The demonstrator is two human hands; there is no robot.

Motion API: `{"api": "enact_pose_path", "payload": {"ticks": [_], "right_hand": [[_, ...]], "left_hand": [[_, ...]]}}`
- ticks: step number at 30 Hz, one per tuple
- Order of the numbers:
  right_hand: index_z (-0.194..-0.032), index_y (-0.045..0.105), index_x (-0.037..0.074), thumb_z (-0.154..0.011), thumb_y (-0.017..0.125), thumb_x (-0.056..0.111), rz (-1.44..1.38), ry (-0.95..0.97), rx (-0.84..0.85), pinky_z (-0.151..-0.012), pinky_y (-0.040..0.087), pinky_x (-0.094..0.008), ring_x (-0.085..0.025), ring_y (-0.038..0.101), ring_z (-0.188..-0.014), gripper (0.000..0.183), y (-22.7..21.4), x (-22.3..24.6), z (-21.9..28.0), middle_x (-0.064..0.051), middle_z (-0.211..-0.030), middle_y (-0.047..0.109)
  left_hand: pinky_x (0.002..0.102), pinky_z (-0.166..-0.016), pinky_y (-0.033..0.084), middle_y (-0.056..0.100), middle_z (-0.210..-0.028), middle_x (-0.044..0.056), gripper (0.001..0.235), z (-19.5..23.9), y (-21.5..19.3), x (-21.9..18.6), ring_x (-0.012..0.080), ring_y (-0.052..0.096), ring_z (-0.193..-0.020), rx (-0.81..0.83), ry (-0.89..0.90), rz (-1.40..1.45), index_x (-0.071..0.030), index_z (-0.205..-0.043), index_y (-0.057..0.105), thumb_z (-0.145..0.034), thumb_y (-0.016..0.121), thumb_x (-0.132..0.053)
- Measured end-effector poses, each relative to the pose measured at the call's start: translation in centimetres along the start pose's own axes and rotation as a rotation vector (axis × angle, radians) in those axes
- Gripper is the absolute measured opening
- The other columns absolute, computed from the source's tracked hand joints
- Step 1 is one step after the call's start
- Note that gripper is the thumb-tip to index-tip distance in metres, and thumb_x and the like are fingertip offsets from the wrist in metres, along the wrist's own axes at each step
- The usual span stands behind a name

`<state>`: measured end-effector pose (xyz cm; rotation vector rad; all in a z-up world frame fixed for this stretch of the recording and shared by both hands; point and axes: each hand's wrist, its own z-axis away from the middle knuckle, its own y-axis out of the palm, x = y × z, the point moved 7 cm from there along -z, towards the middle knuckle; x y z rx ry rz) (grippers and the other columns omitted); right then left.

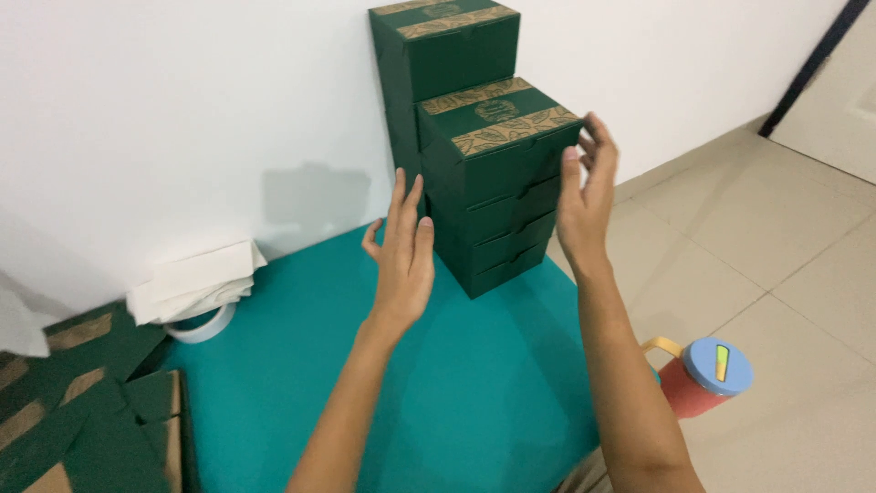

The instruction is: The person assembles a flat-packed cardboard box by folding the side flaps and tucking the tabs into slots to form a rectangular container. The person then closes the lid and places the finished box on a stack of similar boxes.

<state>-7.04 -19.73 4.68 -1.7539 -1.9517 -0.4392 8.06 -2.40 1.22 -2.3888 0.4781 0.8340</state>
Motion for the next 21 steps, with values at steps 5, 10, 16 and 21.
{"api": "enact_pose_path", "payload": {"ticks": [5, 10, 16, 21], "right_hand": [[-0.122, 0.045, 0.002, -0.112, 0.038, 0.015, -0.160, -0.352, -0.182, -0.099, 0.038, -0.040, -0.029, 0.048, -0.111, 0.018, -2.6, 7.9, 0.9, -0.014, -0.117, 0.045], [-0.110, 0.051, -0.017, -0.118, 0.036, 0.002, -0.264, -0.637, 0.133, -0.096, 0.036, -0.050, -0.042, 0.045, -0.103, 0.025, 2.3, 11.5, 6.3, -0.030, -0.107, 0.045], [-0.104, 0.065, -0.003, -0.103, 0.059, -0.006, -0.534, -0.266, 0.644, -0.100, 0.043, -0.041, -0.032, 0.052, -0.109, 0.008, 12.1, 11.1, 17.8, -0.022, -0.108, 0.053], [-0.094, 0.069, 0.007, -0.086, 0.069, 0.001, -0.491, 0.048, 1.119, -0.079, 0.061, -0.037, -0.023, 0.069, -0.089, 0.010, 17.8, 8.3, 26.6, -0.009, -0.097, 0.062]], "left_hand": [[0.054, -0.111, 0.012, 0.025, -0.163, 0.009, 0.042, 2.7, -9.2, -3.4, 0.0259, 0.035, -0.147, -0.092, 0.070, -0.204, -0.019, -0.148, 0.041, -0.109, 0.034, -0.032], [0.043, -0.113, 0.020, 0.029, -0.163, 0.004, 0.036, 8.9, -18.3, -4.6, 0.0182, 0.041, -0.148, -0.149, 0.046, -0.506, -0.022, -0.143, 0.047, -0.108, 0.041, -0.029], [0.044, -0.108, 0.029, 0.035, -0.156, 0.007, 0.032, 19.2, -27.1, -4.0, 0.0280, 0.044, -0.141, -0.022, -0.018, -0.631, -0.019, -0.139, 0.050, -0.110, 0.039, -0.026], [0.055, -0.095, 0.047, 0.065, -0.125, 0.019, 0.031, 25.9, -32.9, -2.6, 0.0379, 0.063, -0.118, 0.253, -0.606, -0.714, -0.009, -0.124, 0.066, -0.096, 0.056, -0.019]]}}
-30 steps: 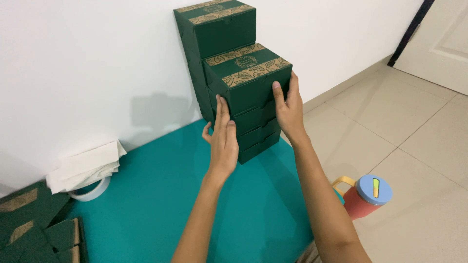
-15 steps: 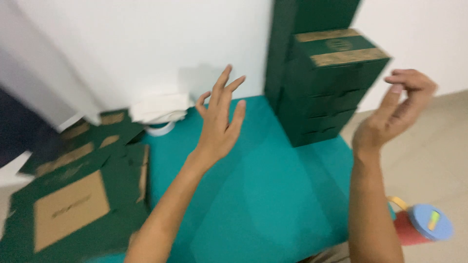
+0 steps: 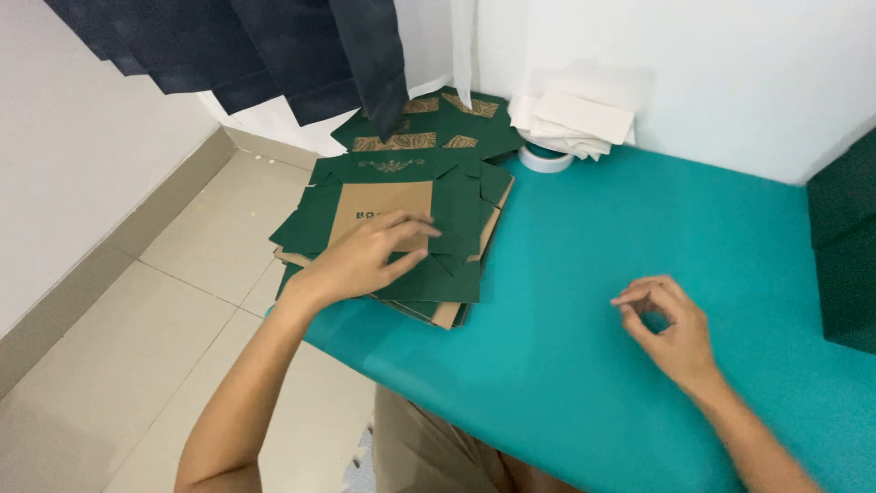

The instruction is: The person assembles a flat-packed cardboard box by folding the side flaps and tucking the tabs into slots to form a rectangular container. The person then closes the lid and places the finished box on a stack of similar boxes.

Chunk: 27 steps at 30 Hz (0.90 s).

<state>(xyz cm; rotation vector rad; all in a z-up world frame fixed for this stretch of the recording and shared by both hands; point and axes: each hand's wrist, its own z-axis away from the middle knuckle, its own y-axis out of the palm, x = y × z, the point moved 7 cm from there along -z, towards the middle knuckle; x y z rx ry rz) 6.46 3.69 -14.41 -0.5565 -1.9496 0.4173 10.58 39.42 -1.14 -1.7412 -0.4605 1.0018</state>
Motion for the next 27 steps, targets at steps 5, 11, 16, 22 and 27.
{"api": "enact_pose_path", "payload": {"ticks": [5, 11, 16, 22, 27], "right_hand": [[-0.093, 0.069, 0.002, -0.086, 0.068, 0.001, -0.032, 0.101, 0.118, -0.075, 0.062, -0.044, -0.026, 0.071, -0.085, 0.007, 1.4, 0.9, 0.2, -0.018, -0.095, 0.067], [-0.093, 0.068, 0.001, -0.085, 0.068, -0.001, -0.018, 0.113, 0.156, -0.077, 0.062, -0.047, -0.028, 0.072, -0.087, 0.008, 1.8, 0.5, 0.5, -0.019, -0.095, 0.069], [-0.092, 0.068, 0.003, -0.085, 0.068, -0.001, 0.021, 0.092, 0.189, -0.076, 0.062, -0.045, -0.027, 0.072, -0.084, 0.008, 1.9, 0.6, 0.5, -0.016, -0.090, 0.069], [-0.093, 0.069, 0.002, -0.085, 0.068, 0.001, -0.004, 0.118, 0.187, -0.076, 0.061, -0.045, -0.026, 0.072, -0.083, 0.007, 1.8, 0.8, 0.5, -0.016, -0.089, 0.071], [-0.093, 0.073, 0.005, -0.087, 0.068, 0.005, 0.040, 0.128, 0.186, -0.079, 0.060, -0.042, -0.024, 0.072, -0.081, 0.008, 1.7, 1.7, 0.3, -0.015, -0.087, 0.074]], "left_hand": [[0.063, -0.105, 0.039, 0.048, -0.145, 0.026, 0.061, 2.7, -0.5, 0.8, 0.0468, 0.048, -0.131, 0.214, -0.205, -0.083, -0.006, -0.131, 0.063, -0.081, 0.077, -0.037], [0.070, -0.109, 0.030, 0.039, -0.151, 0.026, 0.078, 2.3, 0.9, 2.3, 0.0498, 0.039, -0.137, 0.269, -0.238, -0.116, -0.012, -0.139, 0.057, -0.070, 0.087, -0.032], [0.062, -0.107, 0.040, 0.043, -0.149, 0.024, 0.081, 1.5, 0.6, 2.4, 0.0460, 0.043, -0.136, 0.274, -0.224, -0.160, -0.015, -0.138, 0.057, -0.066, 0.090, -0.030], [0.057, -0.106, 0.045, 0.042, -0.151, 0.024, 0.072, 1.4, 0.9, 3.2, 0.0453, 0.044, -0.136, 0.303, -0.246, -0.052, -0.012, -0.139, 0.056, -0.073, 0.080, -0.026], [0.059, -0.107, 0.042, 0.038, -0.149, 0.028, 0.071, 1.6, 2.2, 2.6, 0.0467, 0.046, -0.133, 0.275, -0.197, -0.250, -0.003, -0.141, 0.049, -0.073, 0.061, -0.020]]}}
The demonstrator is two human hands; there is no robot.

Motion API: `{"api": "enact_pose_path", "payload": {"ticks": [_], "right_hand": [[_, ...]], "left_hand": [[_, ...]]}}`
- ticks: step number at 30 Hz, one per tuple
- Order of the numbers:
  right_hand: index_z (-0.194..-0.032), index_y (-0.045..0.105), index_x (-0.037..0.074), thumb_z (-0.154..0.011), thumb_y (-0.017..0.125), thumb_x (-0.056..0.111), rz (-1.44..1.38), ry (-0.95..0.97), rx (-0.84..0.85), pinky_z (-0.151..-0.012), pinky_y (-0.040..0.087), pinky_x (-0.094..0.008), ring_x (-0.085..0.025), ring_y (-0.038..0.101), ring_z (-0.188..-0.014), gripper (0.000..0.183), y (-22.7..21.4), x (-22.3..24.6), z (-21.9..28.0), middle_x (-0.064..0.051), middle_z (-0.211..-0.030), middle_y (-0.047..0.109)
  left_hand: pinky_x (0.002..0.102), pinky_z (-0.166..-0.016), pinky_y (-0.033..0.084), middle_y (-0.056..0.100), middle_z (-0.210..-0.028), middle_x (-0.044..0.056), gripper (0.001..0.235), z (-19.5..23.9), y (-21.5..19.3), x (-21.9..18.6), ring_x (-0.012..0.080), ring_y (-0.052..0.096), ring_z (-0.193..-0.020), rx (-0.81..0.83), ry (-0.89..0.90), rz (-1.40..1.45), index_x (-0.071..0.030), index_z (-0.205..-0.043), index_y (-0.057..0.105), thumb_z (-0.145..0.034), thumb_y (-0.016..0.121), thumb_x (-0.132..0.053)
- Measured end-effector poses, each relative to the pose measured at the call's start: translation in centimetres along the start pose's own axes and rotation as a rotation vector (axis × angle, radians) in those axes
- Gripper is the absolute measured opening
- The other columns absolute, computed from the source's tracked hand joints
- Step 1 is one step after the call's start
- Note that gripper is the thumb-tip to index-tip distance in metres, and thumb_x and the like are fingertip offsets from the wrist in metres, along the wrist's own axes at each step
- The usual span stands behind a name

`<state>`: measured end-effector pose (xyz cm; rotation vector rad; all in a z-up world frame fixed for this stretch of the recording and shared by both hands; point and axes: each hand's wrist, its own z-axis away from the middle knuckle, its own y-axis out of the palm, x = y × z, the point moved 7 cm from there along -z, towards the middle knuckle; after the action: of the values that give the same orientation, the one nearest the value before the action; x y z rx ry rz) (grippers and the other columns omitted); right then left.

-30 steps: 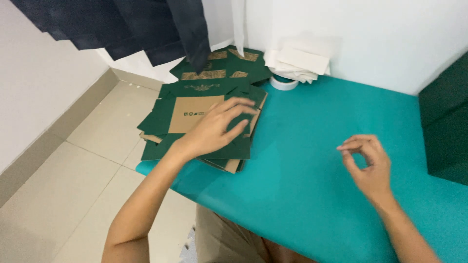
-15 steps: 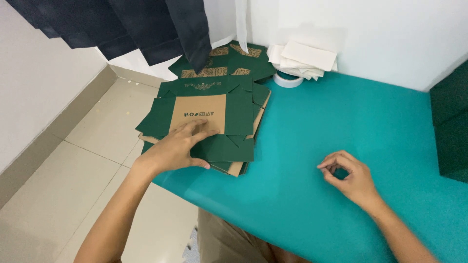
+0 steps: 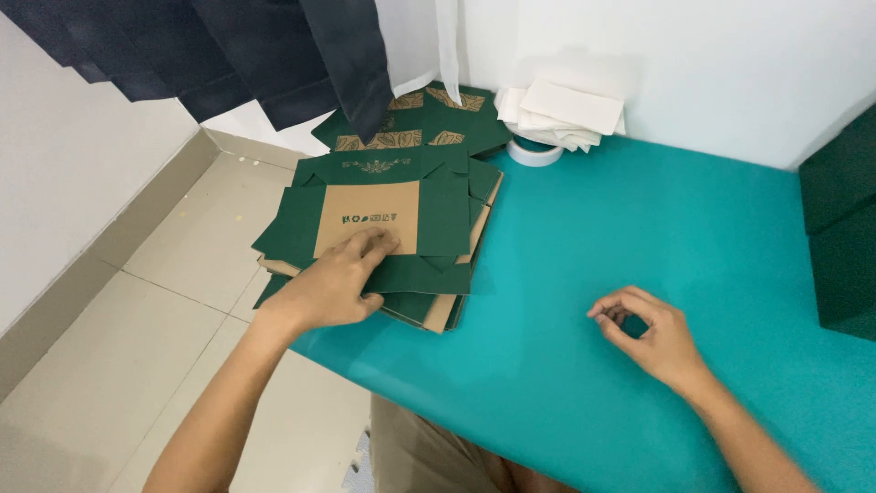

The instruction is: The person assembles a flat-packed cardboard box by folding the side flaps and tucking the tabs into slots to form a rectangular container. The person then closes the lid and places the finished box on a stack of similar boxes.

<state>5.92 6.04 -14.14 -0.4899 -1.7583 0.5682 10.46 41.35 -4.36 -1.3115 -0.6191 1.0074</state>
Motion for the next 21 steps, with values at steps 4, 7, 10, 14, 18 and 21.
{"api": "enact_pose_path", "payload": {"ticks": [4, 7, 10, 14, 18, 21], "right_hand": [[-0.093, 0.074, 0.005, -0.086, 0.068, 0.005, -0.006, -0.022, -0.012, -0.079, 0.060, -0.042, -0.024, 0.072, -0.081, 0.009, 0.0, 0.1, 0.0, -0.014, -0.087, 0.075], [-0.092, 0.074, 0.008, -0.088, 0.067, 0.007, 0.029, -0.032, -0.029, -0.078, 0.060, -0.041, -0.021, 0.072, -0.079, 0.008, 0.0, 0.1, 0.0, -0.012, -0.086, 0.076], [-0.092, 0.074, 0.007, -0.089, 0.066, 0.007, 0.010, -0.052, -0.062, -0.078, 0.060, -0.041, -0.022, 0.072, -0.078, 0.009, -0.1, 0.0, 0.0, -0.012, -0.087, 0.077], [-0.091, 0.076, 0.008, -0.087, 0.069, 0.008, -0.010, -0.065, -0.056, -0.076, 0.059, -0.040, -0.023, 0.071, -0.076, 0.008, -0.1, 0.0, 0.0, -0.012, -0.080, 0.075], [-0.091, 0.075, 0.006, -0.084, 0.071, 0.004, -0.021, -0.077, -0.049, -0.074, 0.059, -0.043, -0.027, 0.072, -0.075, 0.008, 0.5, -1.0, 0.0, -0.015, -0.078, 0.075], [-0.091, 0.075, 0.005, -0.084, 0.072, 0.004, -0.037, -0.046, -0.042, -0.075, 0.059, -0.043, -0.025, 0.071, -0.075, 0.008, 0.1, -0.3, 0.0, -0.015, -0.078, 0.075]], "left_hand": [[0.057, -0.103, 0.045, 0.038, -0.147, 0.023, 0.070, -1.3, 4.9, 2.2, 0.0430, 0.049, -0.130, -0.127, 0.003, -0.254, -0.007, -0.144, 0.046, -0.075, 0.055, -0.012], [0.053, -0.100, 0.048, 0.048, -0.139, 0.023, 0.066, -1.4, 6.0, 2.4, 0.0402, 0.054, -0.126, -0.336, 0.044, -0.454, -0.008, -0.146, 0.046, -0.081, 0.053, -0.001], [0.042, -0.094, 0.054, 0.058, -0.132, 0.015, 0.059, -0.2, 5.2, 1.4, 0.0308, 0.061, -0.120, -0.456, 0.097, -0.637, -0.017, -0.144, 0.052, -0.087, 0.056, -0.002], [0.040, -0.089, 0.059, 0.067, -0.125, 0.009, 0.057, 1.6, 2.7, -0.2, 0.0271, 0.067, -0.111, -0.695, 0.124, -0.798, -0.018, -0.141, 0.056, -0.085, 0.064, -0.008], [0.037, -0.093, 0.058, 0.068, -0.128, 0.003, 0.059, 2.9, 0.4, -0.6, 0.0223, 0.068, -0.111, -0.839, 0.078, -0.928, -0.023, -0.144, 0.054, -0.087, 0.064, -0.010], [0.031, -0.095, 0.058, 0.068, -0.128, -0.004, 0.054, 4.0, -1.2, -1.3, 0.0177, 0.067, -0.112, -0.899, 0.027, -1.045, -0.026, -0.141, 0.058, -0.089, 0.065, -0.012]]}}
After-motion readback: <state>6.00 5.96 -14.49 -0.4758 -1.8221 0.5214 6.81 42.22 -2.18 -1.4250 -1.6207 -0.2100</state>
